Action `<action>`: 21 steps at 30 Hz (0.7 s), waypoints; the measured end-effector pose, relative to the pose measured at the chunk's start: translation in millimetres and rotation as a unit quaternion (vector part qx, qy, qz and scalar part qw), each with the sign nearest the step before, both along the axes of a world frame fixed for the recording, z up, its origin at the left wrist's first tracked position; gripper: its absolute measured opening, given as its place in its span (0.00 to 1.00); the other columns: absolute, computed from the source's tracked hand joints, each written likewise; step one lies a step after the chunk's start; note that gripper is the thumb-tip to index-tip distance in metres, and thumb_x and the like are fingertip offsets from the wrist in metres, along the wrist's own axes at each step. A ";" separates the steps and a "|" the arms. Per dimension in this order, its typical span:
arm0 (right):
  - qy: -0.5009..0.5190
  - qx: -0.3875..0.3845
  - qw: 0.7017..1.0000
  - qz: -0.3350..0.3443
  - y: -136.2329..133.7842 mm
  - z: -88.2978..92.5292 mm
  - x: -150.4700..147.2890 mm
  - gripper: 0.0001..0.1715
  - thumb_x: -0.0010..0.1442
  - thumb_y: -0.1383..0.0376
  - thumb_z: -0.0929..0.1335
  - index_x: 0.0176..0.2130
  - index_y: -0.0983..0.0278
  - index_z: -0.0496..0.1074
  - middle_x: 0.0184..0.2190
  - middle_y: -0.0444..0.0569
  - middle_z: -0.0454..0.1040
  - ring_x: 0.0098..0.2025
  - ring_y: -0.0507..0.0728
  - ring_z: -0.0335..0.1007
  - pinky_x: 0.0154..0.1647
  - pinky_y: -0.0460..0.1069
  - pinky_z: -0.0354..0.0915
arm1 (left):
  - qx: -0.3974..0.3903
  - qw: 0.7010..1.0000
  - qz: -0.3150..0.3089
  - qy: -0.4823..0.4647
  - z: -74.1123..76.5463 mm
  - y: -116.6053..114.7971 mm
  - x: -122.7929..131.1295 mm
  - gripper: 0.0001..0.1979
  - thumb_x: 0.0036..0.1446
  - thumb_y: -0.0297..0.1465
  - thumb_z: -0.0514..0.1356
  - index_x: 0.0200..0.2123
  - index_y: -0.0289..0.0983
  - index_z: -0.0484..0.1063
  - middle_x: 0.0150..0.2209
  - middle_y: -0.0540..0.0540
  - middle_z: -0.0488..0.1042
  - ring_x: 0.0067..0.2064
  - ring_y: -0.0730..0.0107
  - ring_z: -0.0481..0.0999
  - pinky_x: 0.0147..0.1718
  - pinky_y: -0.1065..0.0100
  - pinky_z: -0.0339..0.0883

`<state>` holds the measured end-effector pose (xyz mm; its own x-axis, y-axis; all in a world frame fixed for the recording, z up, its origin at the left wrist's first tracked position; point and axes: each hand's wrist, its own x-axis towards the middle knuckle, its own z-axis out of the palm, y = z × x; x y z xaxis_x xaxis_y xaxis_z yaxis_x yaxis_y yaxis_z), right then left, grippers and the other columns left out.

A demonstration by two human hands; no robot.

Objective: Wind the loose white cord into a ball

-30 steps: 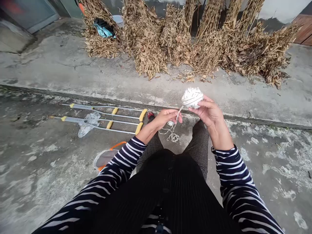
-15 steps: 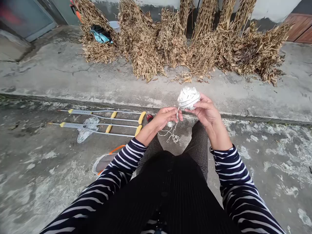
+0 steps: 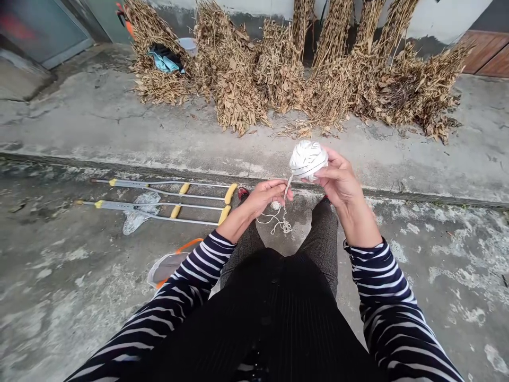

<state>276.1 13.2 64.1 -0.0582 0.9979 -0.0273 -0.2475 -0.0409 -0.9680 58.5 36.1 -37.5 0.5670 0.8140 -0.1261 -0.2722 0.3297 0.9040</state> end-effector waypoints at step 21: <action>-0.010 0.050 0.997 -0.065 3.9 1.7 27.8 0.34 0.39 0.67 0.78 0.49 0.54 0.79 0.53 0.47 0.81 0.53 0.67 0.79 0.47 0.61 0.83 | -0.038 0.966 0.022 0.256 -72.6 -5.0 -28.2 0.04 0.55 0.29 0.66 0.33 0.33 0.79 0.34 0.43 0.83 0.33 0.68 0.81 0.32 0.70 0.72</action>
<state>303.9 17.1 65.8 0.0704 0.9948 0.0737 -0.2260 0.0878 -0.9702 30.3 31.0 -110.1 0.3791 0.8136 -0.4408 0.1878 0.3988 0.8976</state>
